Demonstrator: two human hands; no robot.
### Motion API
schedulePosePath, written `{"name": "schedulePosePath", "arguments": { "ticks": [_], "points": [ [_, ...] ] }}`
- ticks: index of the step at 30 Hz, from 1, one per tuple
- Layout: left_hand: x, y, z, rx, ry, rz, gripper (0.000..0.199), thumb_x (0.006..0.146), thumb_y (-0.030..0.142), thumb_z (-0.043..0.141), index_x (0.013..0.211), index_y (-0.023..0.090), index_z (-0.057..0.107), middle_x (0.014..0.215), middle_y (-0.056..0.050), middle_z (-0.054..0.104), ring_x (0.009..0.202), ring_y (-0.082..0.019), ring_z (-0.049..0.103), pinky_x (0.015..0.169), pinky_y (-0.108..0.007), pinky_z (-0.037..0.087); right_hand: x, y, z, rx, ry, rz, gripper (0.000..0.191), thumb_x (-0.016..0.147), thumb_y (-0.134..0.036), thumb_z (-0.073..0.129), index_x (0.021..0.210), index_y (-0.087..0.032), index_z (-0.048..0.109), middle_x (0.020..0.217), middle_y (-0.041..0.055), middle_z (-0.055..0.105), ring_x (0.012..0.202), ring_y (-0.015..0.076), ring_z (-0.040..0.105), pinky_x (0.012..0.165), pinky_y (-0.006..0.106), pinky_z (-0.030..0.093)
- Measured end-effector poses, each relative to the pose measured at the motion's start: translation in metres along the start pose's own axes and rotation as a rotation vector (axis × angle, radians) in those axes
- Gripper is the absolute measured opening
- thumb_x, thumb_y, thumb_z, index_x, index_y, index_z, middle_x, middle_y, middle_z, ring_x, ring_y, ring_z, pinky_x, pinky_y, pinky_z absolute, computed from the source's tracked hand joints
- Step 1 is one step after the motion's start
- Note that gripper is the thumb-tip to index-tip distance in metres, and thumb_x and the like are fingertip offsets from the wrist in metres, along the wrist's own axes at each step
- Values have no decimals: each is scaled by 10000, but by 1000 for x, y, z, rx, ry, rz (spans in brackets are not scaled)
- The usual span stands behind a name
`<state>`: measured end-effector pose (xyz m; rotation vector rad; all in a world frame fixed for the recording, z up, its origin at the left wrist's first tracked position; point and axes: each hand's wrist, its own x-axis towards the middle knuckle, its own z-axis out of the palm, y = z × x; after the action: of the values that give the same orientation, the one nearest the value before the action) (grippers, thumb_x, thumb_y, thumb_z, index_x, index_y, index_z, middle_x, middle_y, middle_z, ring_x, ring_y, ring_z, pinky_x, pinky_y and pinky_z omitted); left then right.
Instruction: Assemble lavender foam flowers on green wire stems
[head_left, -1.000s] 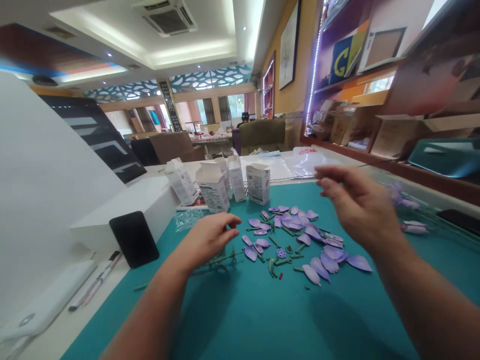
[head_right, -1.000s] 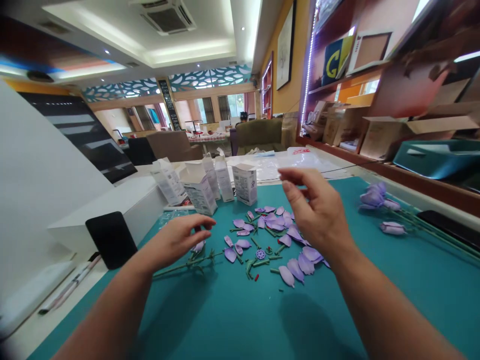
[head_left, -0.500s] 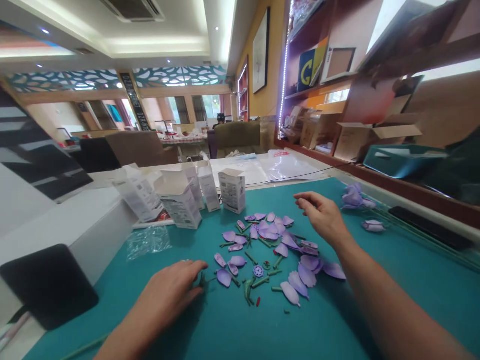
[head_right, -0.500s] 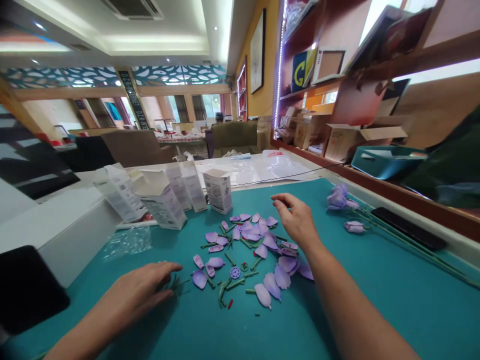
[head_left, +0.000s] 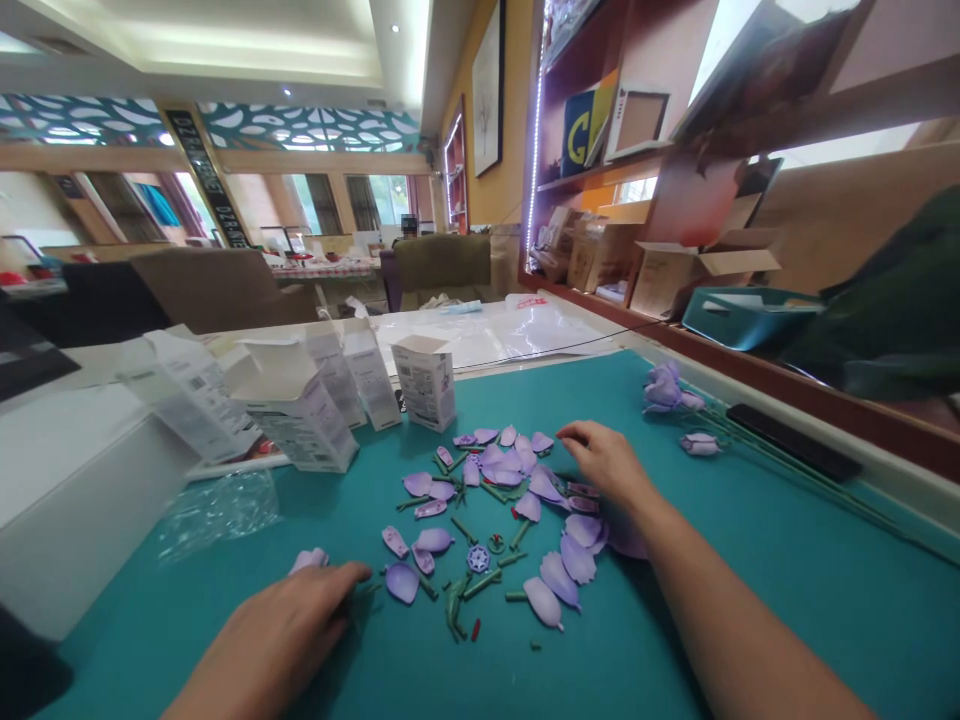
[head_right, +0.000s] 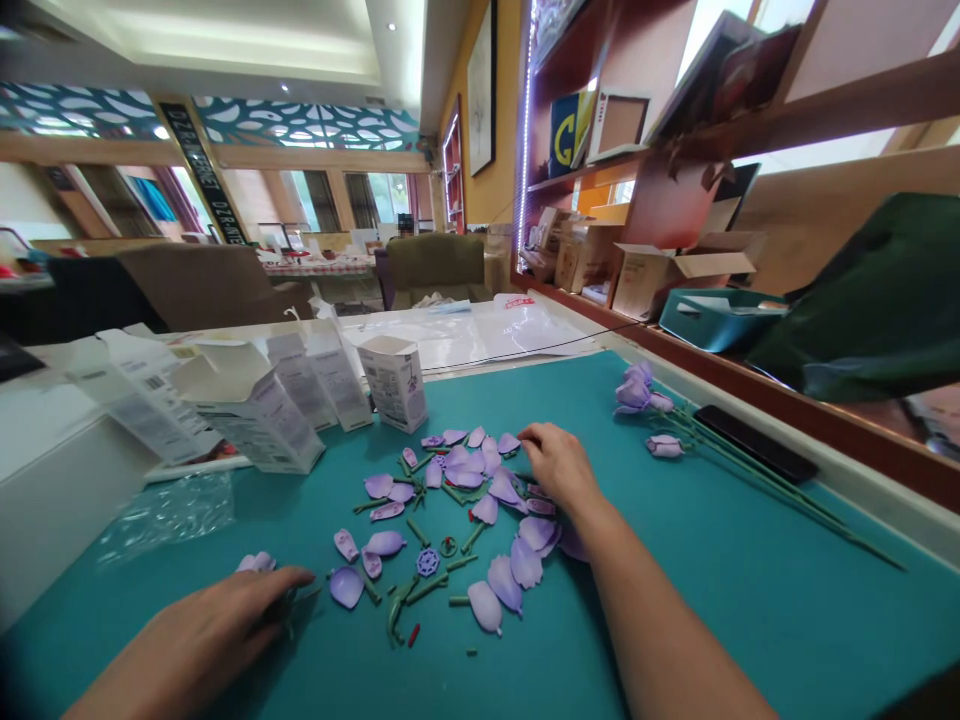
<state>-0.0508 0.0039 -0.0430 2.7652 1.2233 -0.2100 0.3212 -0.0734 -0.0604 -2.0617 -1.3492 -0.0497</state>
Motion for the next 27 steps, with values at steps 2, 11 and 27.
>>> {"name": "schedulePosePath", "arguments": {
  "ticks": [2,11,27],
  "points": [
    [2,0,1,5,-10,6,479,759,135,357,1111,320,624,1087,-26,688,1030,-265,629,796,-335,492,-1,0,4,-51,-49,-5,221,808,-214,508,860,-241,721,932,42,721,892,216,638,754,300,439],
    [-3,20,-15,-11,-23,19,409,799,95,385,1114,258,590,1086,-53,670,1024,-246,607,824,-345,462,-8,-6,20,-180,-223,-26,209,811,-282,523,740,-238,715,769,43,713,706,202,618,587,278,372],
    [-4,25,-15,-15,2,10,355,812,91,441,1093,270,563,990,-44,669,980,-223,601,765,-286,440,-8,-9,25,-223,-220,-60,207,824,-287,504,814,-216,698,848,54,685,786,211,607,638,278,379]
  ]
}}
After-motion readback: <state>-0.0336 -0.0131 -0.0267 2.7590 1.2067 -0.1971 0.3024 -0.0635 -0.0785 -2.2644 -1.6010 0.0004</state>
